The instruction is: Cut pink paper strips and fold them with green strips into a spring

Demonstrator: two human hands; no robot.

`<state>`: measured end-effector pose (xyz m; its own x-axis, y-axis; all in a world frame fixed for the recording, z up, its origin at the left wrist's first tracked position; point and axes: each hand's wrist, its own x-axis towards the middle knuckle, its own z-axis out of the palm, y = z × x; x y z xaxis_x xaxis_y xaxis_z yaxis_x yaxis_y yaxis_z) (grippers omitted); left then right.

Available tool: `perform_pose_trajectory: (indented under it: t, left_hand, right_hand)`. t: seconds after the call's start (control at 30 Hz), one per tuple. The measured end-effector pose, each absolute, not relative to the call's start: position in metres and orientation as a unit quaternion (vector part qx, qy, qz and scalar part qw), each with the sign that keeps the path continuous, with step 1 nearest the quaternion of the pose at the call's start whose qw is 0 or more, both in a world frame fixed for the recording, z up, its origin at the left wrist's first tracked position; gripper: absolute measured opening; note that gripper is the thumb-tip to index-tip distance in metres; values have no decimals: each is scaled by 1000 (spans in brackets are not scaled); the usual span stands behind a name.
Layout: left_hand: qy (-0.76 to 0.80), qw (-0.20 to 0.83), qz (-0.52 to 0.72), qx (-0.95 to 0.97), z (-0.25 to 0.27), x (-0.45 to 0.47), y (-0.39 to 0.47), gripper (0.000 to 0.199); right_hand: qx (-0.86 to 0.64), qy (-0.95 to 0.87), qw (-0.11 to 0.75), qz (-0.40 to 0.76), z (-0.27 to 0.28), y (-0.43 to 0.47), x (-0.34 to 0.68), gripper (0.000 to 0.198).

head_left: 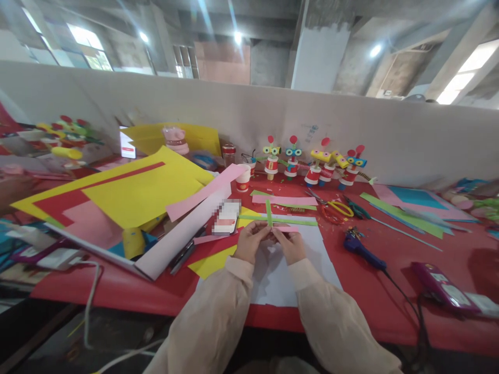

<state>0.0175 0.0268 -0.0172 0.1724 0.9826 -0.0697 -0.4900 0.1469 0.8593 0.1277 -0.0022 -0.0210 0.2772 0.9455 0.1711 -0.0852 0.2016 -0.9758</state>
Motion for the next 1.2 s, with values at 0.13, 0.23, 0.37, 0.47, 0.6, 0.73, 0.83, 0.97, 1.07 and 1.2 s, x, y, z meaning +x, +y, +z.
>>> perform_pose_trajectory:
  t: [0.13,0.23,0.37,0.47,0.6,0.73,0.83,0.97,1.07,1.2]
  left_hand:
    - [315,705,539,337,-14,18,25,28]
    - [307,712,536,336,-11,18,23,27]
    - [312,703,519,372,-11,16,24,29]
    - [312,698,517,386,-14,15,25,30]
    - [323,682,524,395,-14,14,25,29]
    - [309,663,513,449,-9,13,23,24]
    - [304,641,504,493,-4,11,21,22]
    - [325,603,506,525,-1,10,20,17]
    - [341,582,510,533,-1,9,19,15]
    - [328,607,513,511,-1,11,18,17]
  right_hand:
    - [-475,-417,649,422,-25,3,130,26]
    - [-466,-419,648,432,-26,4,130,26]
    - [-457,-406,653,447,-23,3,129,25]
    - [-452,-395,662,450,-22,2,128,27]
    - [-447,-408,664,440,-22,1,130,27]
    - [-446,-405,670,433,-20,1,130,24]
    - [-449,-400,671,434,-19,1,130,23]
    - [-458,-419,660,424,-21,1,132,22]
    - [-467,-433,650,415,-22,1,133,22]
    - [-472,-439,648,406,-21,1,133,23]
